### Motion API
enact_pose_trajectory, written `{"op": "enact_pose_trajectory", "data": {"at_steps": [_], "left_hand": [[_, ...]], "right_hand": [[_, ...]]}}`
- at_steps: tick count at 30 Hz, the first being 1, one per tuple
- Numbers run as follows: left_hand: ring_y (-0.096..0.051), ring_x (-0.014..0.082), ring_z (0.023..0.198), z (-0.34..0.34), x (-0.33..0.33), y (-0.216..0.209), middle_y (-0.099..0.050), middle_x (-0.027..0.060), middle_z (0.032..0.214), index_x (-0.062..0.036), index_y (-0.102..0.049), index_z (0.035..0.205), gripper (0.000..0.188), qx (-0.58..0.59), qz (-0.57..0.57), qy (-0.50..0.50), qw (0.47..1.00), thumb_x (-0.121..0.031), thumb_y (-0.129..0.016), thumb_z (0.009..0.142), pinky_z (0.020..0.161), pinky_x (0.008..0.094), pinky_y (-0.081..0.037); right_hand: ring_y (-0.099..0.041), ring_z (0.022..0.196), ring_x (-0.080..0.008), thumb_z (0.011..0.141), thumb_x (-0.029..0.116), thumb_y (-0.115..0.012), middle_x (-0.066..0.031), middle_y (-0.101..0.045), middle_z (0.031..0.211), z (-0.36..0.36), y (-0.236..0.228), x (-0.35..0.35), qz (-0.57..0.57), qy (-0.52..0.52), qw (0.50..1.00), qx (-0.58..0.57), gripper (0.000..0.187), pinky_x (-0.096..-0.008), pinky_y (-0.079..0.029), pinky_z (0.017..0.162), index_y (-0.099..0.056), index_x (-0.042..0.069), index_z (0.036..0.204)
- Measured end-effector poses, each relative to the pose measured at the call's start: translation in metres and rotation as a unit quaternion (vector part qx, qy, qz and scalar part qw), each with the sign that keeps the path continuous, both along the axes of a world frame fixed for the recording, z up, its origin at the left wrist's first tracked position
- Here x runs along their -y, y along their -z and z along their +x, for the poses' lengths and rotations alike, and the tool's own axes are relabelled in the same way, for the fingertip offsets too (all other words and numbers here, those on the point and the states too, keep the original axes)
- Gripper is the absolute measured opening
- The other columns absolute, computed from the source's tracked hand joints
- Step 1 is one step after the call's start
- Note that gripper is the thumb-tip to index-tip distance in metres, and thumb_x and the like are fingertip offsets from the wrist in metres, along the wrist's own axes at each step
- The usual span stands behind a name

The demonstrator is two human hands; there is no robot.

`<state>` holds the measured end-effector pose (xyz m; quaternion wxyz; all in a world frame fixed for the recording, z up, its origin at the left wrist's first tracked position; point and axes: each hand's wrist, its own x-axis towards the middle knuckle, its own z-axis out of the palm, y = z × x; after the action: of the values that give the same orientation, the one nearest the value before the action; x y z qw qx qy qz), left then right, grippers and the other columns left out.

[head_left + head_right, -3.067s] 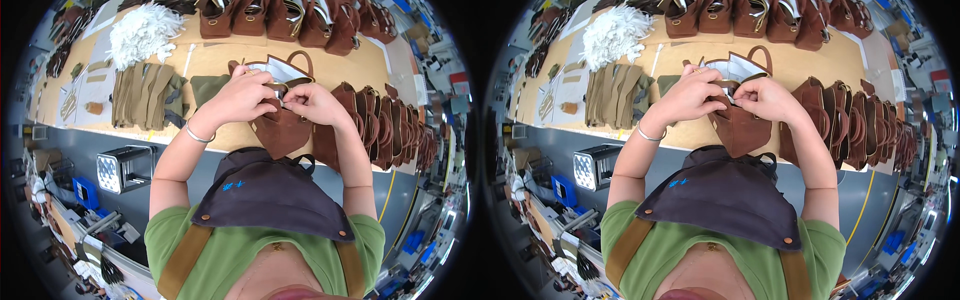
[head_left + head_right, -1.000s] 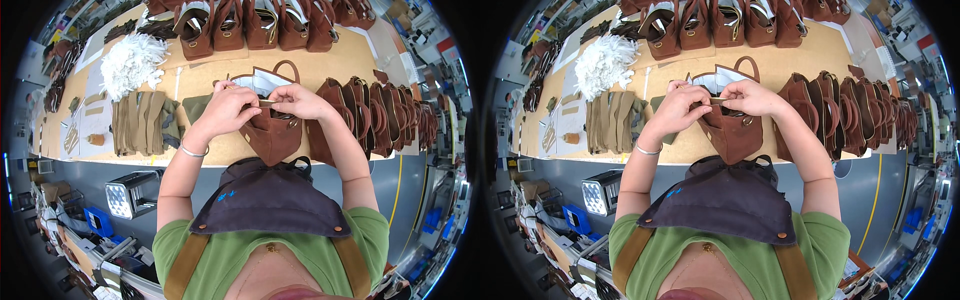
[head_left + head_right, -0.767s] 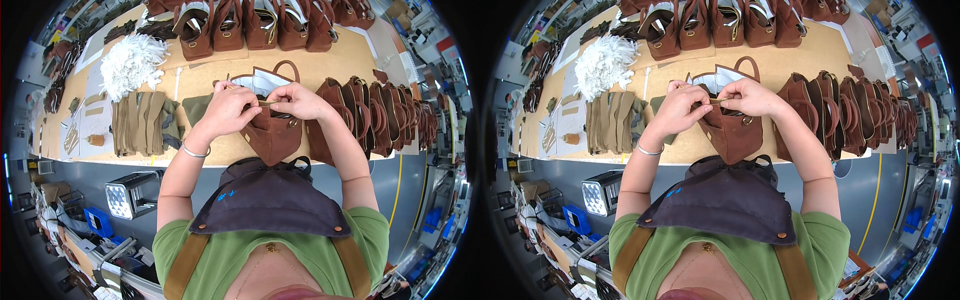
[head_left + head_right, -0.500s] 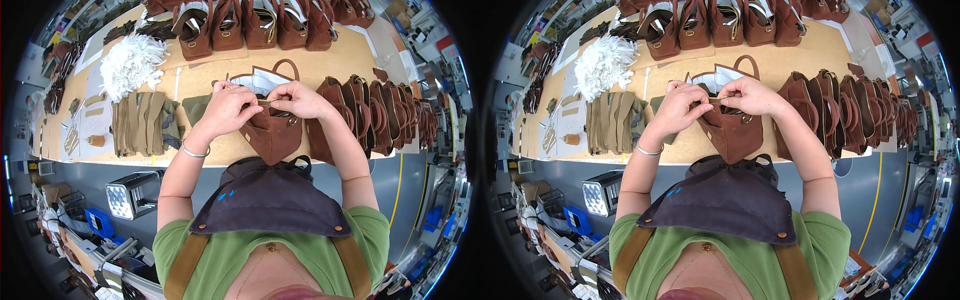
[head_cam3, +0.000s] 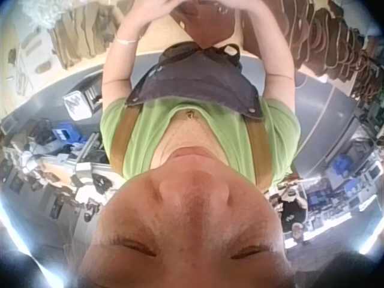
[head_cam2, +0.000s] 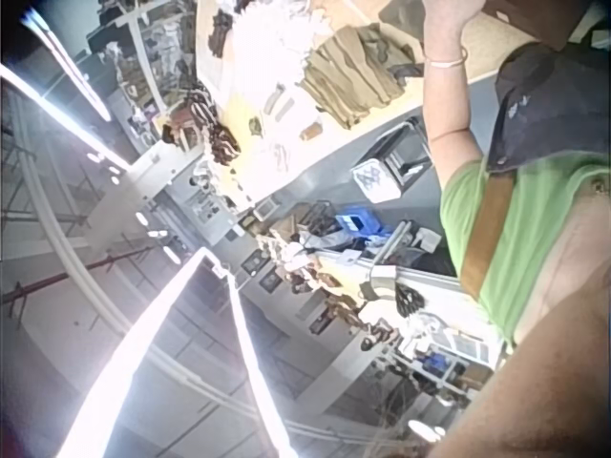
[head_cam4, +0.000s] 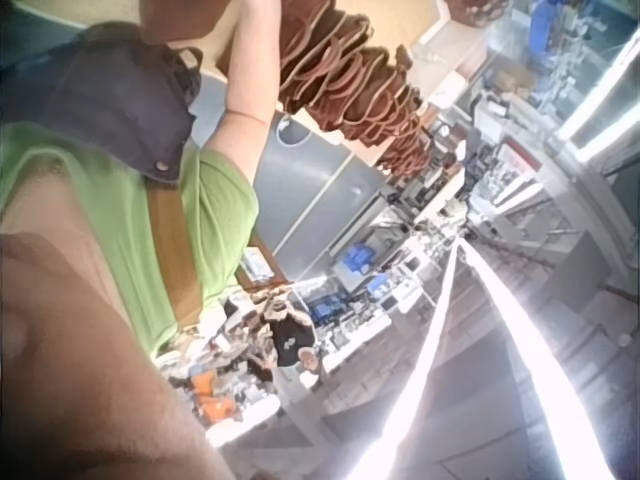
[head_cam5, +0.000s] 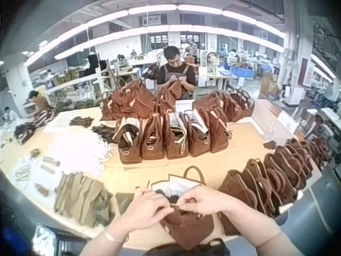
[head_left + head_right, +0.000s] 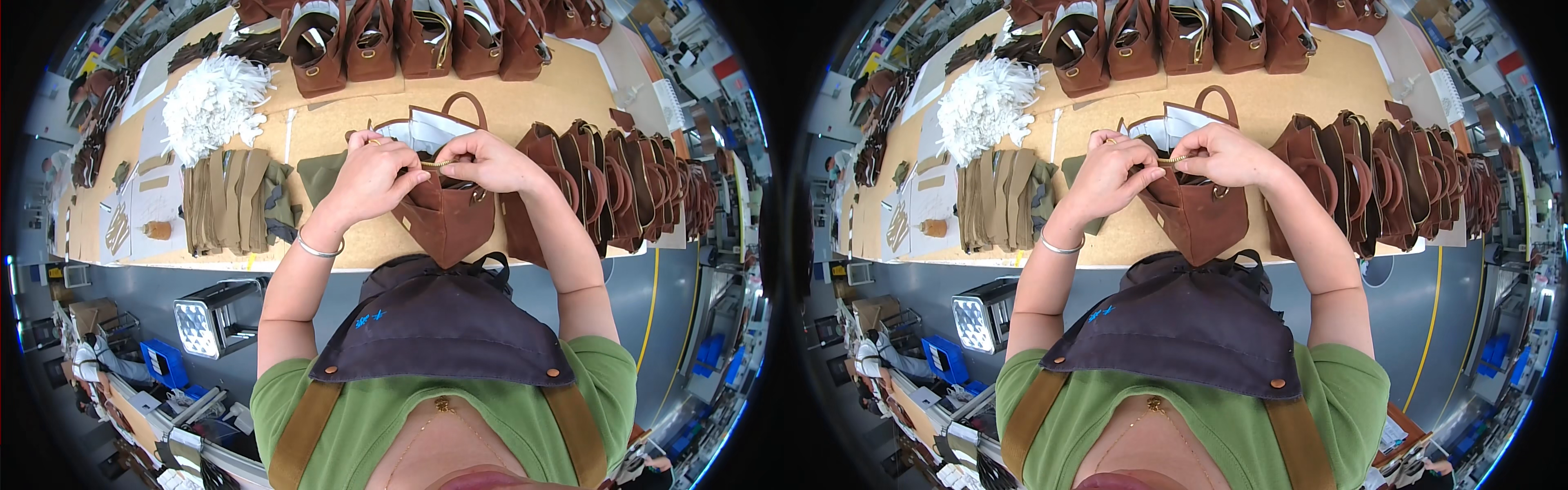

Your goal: Assembling and inspecting leather tote bags at a workshop station.

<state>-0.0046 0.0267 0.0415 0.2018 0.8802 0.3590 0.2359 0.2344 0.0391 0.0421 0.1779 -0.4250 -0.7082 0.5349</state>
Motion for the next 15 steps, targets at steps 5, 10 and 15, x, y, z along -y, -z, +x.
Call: {"op": "enact_pose_trajectory", "data": {"at_steps": [5, 10, 15], "left_hand": [[-0.06, 0.0254, 0.079, 0.0003, 0.0, 0.0007, -0.064, 0.0054, 0.076, -0.0089, -0.061, 0.076, 0.023, 0.001, 0.008, 0.0, 1.0, -0.027, -0.069, 0.088, 0.092, 0.0384, -0.032], [-0.06, 0.0256, 0.077, 0.0008, -0.0002, -0.0011, -0.064, 0.0055, 0.075, -0.0087, -0.062, 0.076, 0.024, -0.001, 0.0, 0.003, 1.0, -0.028, -0.07, 0.087, 0.093, 0.0386, -0.033], [-0.063, 0.0244, 0.08, 0.0021, 0.0004, -0.0053, -0.066, 0.0063, 0.074, -0.01, -0.067, 0.074, 0.023, -0.024, -0.018, -0.01, 0.999, -0.03, -0.069, 0.086, 0.094, 0.041, -0.033]], "right_hand": [[-0.061, 0.079, -0.0111, 0.087, 0.011, -0.069, -0.0044, -0.07, 0.083, -0.0008, -0.0007, 0.0007, 0.001, -0.002, 1.0, -0.006, 0.014, -0.0292, -0.05, 0.076, -0.072, 0.003, 0.098], [-0.06, 0.077, -0.0109, 0.086, 0.011, -0.069, -0.0041, -0.07, 0.082, -0.0014, 0.0014, 0.0015, 0.001, 0.001, 1.0, -0.005, 0.014, -0.0291, -0.049, 0.075, -0.073, 0.002, 0.097], [-0.053, 0.062, -0.0062, 0.084, 0.013, -0.071, 0.0004, -0.064, 0.069, -0.0029, 0.0005, 0.0043, -0.004, 0.011, 1.0, 0.006, 0.014, -0.0259, -0.044, 0.059, -0.074, 0.004, 0.093]]}}
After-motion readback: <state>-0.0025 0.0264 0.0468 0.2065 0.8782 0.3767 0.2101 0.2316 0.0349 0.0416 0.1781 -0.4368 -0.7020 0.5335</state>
